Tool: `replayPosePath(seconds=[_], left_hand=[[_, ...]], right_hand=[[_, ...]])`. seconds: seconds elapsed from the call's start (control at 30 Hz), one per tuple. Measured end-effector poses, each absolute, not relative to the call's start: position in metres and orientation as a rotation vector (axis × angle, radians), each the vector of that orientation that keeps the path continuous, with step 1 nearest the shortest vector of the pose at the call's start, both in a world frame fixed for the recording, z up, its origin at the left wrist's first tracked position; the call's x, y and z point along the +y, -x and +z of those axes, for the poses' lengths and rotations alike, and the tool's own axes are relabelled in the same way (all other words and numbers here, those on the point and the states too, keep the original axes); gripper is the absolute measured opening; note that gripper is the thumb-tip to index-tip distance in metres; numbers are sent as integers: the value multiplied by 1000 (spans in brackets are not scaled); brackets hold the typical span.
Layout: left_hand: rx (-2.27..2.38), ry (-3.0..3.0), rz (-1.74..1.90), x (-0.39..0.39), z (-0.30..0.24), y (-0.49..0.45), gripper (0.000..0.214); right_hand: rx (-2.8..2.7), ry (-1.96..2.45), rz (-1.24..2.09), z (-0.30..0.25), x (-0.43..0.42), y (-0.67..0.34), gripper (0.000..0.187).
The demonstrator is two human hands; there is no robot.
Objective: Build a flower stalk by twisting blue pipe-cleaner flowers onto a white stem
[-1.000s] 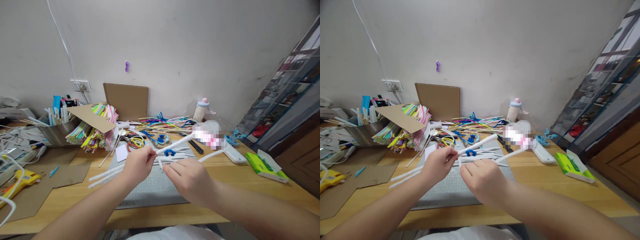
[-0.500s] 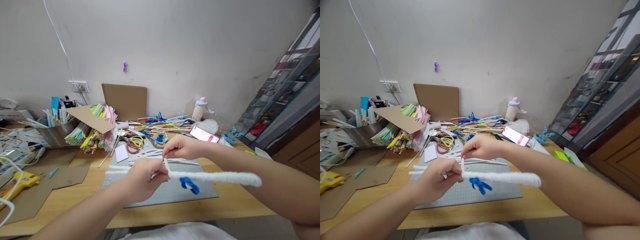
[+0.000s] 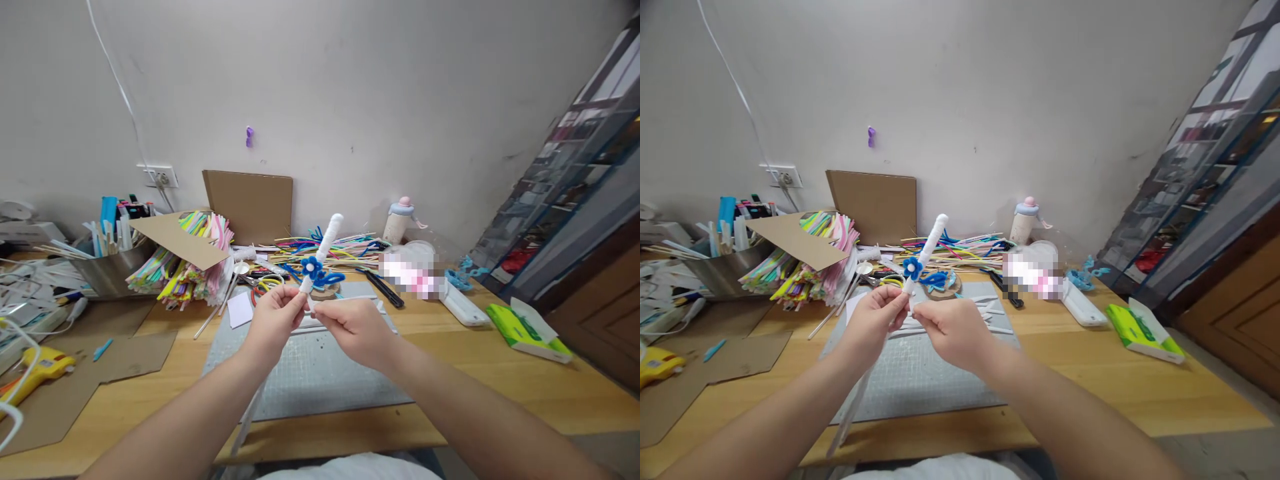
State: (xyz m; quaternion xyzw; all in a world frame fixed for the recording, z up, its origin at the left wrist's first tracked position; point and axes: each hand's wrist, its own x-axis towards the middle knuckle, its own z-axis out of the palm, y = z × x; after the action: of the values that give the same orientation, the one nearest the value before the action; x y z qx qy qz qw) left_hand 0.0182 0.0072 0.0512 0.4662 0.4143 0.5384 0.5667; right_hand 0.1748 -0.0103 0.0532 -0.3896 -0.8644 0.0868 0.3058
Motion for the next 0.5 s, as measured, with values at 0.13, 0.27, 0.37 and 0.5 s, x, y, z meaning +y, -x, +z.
replayPosePath(seconds=[0.13, 0.27, 0.37, 0.5], left_hand=[[983, -1061, 1108, 13, 47, -10, 29], [1002, -1001, 1025, 15, 31, 1, 25], [1016, -956, 1001, 15, 20, 6, 25], [1040, -861, 1064, 24, 14, 10, 24]], right_hand=[[-2259, 1070, 152, 40, -9, -165, 23], [-2296, 1085, 122, 26, -6, -159, 22], [-2332, 1108, 111, 18, -6, -156, 19], [-2337, 1193, 170, 8, -4, -154, 18]])
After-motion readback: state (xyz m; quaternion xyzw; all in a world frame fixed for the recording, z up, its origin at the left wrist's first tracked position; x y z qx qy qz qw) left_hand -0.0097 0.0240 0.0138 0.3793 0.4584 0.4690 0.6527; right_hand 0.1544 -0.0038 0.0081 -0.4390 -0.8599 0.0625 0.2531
